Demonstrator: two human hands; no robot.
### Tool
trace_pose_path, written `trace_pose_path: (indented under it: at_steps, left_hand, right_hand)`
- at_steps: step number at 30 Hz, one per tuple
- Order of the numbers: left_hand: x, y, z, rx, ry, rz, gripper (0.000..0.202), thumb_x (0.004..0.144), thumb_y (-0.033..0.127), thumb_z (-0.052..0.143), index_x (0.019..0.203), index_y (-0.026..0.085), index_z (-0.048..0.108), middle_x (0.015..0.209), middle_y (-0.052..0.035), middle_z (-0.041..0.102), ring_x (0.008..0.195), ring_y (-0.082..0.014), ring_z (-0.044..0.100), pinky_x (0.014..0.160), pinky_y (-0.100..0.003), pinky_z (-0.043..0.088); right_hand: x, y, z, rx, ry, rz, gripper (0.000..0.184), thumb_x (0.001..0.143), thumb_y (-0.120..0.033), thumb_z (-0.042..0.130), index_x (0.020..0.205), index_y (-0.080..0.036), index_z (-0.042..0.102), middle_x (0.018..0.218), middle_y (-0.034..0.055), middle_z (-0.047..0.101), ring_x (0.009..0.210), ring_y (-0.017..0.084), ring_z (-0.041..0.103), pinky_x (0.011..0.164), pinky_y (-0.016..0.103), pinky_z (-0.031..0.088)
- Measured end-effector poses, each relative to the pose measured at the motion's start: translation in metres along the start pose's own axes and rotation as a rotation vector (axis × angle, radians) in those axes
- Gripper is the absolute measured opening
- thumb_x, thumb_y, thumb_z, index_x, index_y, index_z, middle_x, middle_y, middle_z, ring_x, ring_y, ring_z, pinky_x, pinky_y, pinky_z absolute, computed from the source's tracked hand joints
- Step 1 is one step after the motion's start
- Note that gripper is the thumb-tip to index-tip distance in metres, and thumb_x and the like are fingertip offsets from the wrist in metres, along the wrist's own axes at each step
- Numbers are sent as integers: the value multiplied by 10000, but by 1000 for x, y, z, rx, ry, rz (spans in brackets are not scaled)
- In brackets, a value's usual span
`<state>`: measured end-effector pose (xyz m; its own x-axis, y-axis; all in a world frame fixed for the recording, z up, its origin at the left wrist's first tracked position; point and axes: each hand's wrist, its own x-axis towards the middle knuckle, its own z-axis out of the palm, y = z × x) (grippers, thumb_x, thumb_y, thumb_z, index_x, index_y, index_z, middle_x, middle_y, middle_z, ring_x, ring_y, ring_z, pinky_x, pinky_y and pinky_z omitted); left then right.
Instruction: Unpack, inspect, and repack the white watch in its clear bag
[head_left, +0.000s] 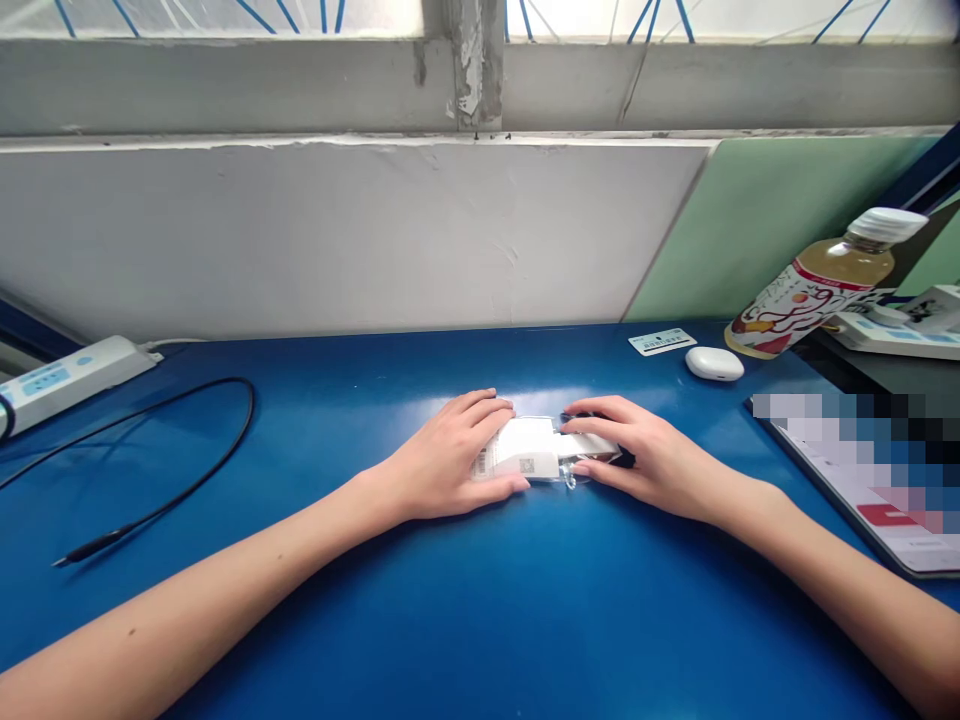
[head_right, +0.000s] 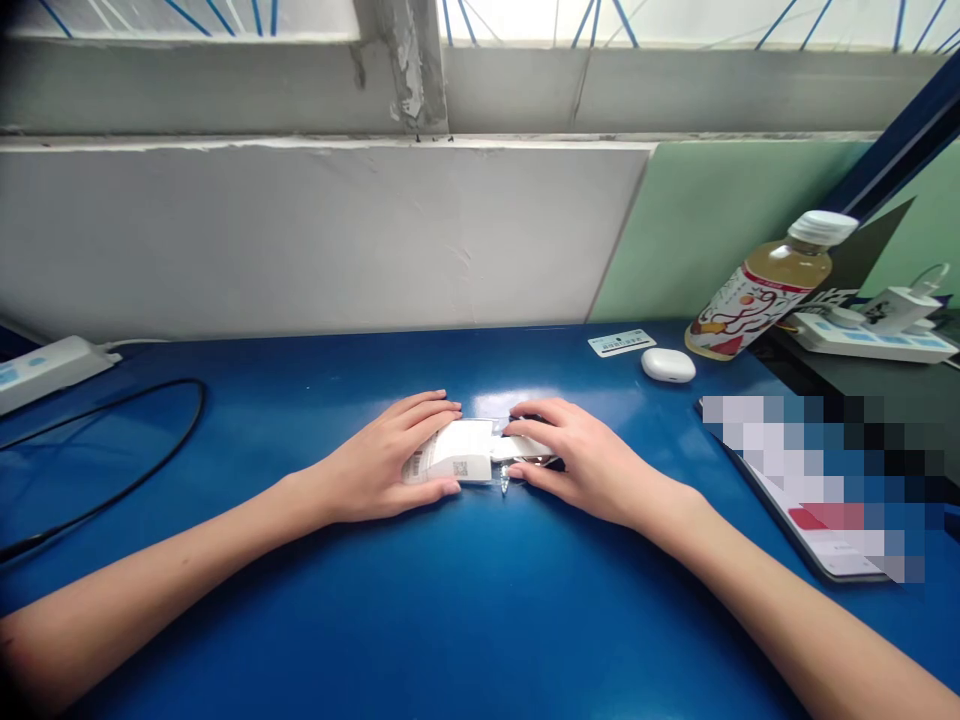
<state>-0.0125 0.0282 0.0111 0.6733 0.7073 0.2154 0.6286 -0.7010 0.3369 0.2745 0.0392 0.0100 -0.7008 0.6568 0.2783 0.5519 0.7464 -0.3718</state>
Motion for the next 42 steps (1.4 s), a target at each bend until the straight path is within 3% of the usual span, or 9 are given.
trace_pose_path:
  at_steps: [6,9,20,26,32,37,42]
  left_hand:
    - [0,2,-1,52,-29,-32,622,895,558,617,1358,151,537,1416,-151,572,1390,-351,442,1149,-512,372]
    - [1,3,-3,61,-53,-39,614,901,547,612,1357,142,539,1426,-155,564,1394,-352,439,1145,-515,375]
    - [1,6,-6,123,-118,-44,645,908,515,560,1394,95,511,1469,-164,522,1418,-355,403,1154,-503,356]
    - [1,11,-6,109,-141,-59,721,914,540,522,1448,60,456,1509,-185,468,1450,-369,341,1170,-516,325]
    - [1,11,-9,46,-149,-80,750,926,540,493,1467,25,419,1513,-231,440,1450,-402,319,1160,-558,320]
    - [1,10,-11,40,-155,-57,695,898,471,554,1468,86,451,1510,-216,440,1454,-408,307,1159,-553,319]
    - [-1,16,-10,22,-188,-63,670,891,393,562,1517,208,408,1552,-204,372,1479,-435,240,1149,-631,273]
  right_hand:
    - [0,0,4,-27,-16,-16,288,987,-312,524,1242,-210,612,1365,147,605,1234,285,594,998,453,536]
    - [0,5,0,-39,-3,-1,271,1016,-281,456,1238,-198,587,1273,139,662,1149,265,636,951,437,551]
    - [-2,33,-23,-229,353,116,325,1026,-306,386,1199,-202,640,1151,135,714,1080,318,669,921,479,527]
    - [-1,38,-24,-262,454,162,334,1026,-328,385,1157,-191,660,1105,132,725,1017,317,691,875,471,535]
    - [1,38,-16,-200,443,164,316,1022,-315,393,1196,-218,638,1137,127,706,1078,308,663,911,470,526]
    - [1,39,-20,-210,518,183,307,1021,-315,399,1170,-221,650,1113,125,711,1035,304,674,885,468,528]
    - [1,31,-16,-201,498,127,295,1014,-281,418,1184,-195,644,1119,136,708,1050,298,663,905,458,522]
